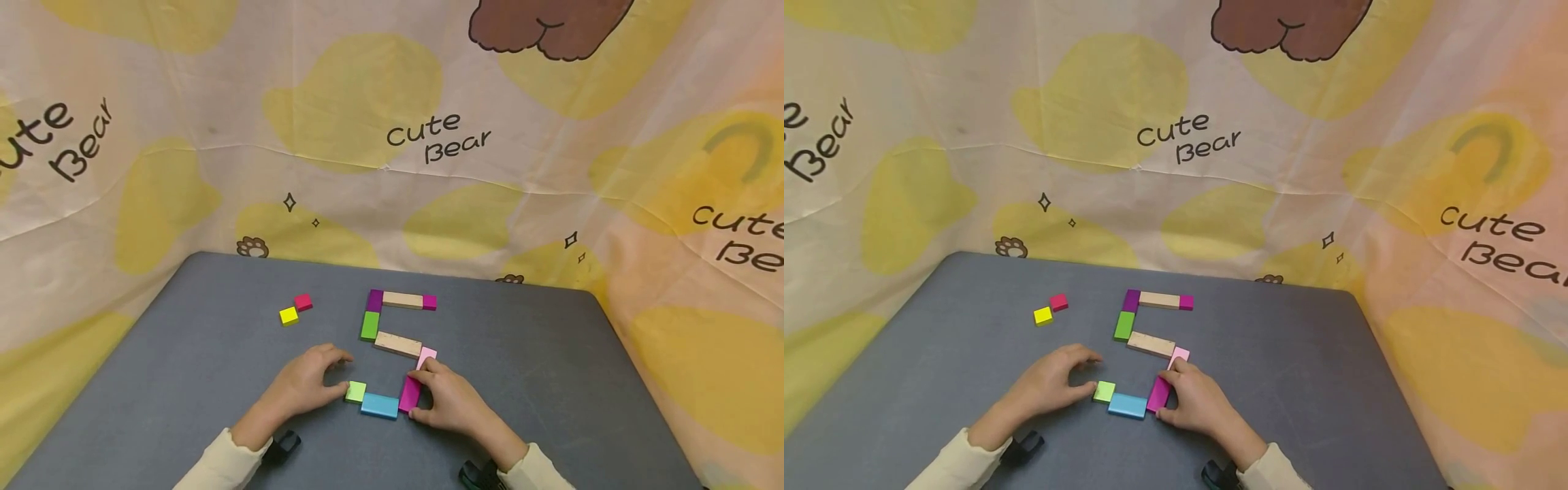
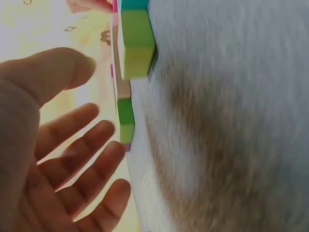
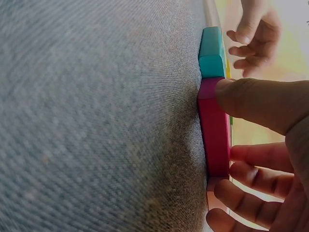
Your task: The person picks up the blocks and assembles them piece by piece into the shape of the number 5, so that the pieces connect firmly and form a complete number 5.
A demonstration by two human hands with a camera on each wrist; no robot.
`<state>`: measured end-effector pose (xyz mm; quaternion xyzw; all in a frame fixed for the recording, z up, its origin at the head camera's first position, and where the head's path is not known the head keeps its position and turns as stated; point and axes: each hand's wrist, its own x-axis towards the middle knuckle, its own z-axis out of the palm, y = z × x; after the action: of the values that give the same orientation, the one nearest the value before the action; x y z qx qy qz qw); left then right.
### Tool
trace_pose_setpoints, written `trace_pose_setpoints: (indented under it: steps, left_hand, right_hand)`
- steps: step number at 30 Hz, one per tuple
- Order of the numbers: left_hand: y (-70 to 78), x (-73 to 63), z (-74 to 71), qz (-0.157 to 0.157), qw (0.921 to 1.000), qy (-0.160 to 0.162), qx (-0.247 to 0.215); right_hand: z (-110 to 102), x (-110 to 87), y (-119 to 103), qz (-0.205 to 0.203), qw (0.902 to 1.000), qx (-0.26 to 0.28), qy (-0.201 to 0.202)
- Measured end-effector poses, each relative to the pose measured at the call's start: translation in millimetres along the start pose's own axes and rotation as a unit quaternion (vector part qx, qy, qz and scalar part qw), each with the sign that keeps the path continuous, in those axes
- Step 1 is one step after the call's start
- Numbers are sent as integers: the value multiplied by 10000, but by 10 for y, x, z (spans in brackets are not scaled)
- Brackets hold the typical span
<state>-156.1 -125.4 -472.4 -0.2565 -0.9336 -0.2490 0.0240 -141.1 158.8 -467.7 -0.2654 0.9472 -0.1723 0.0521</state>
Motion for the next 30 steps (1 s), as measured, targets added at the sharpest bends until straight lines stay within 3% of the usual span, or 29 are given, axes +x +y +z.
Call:
trace_pose_setpoints:
  steps: [17, 25, 30]
  left_hand:
    - [-285, 132, -267, -156, 9938, 845, 708]
    - [-548, 129, -358, -911, 9871, 830, 1018]
    - [-724, 144, -433, -1261, 9850, 673, 966]
  right_hand:
    - [13, 0, 18, -83, 9999, -58, 95]
    - [19, 3, 25, -82, 9999, -80, 116]
    - [16, 1, 23, -85, 9998, -100, 122]
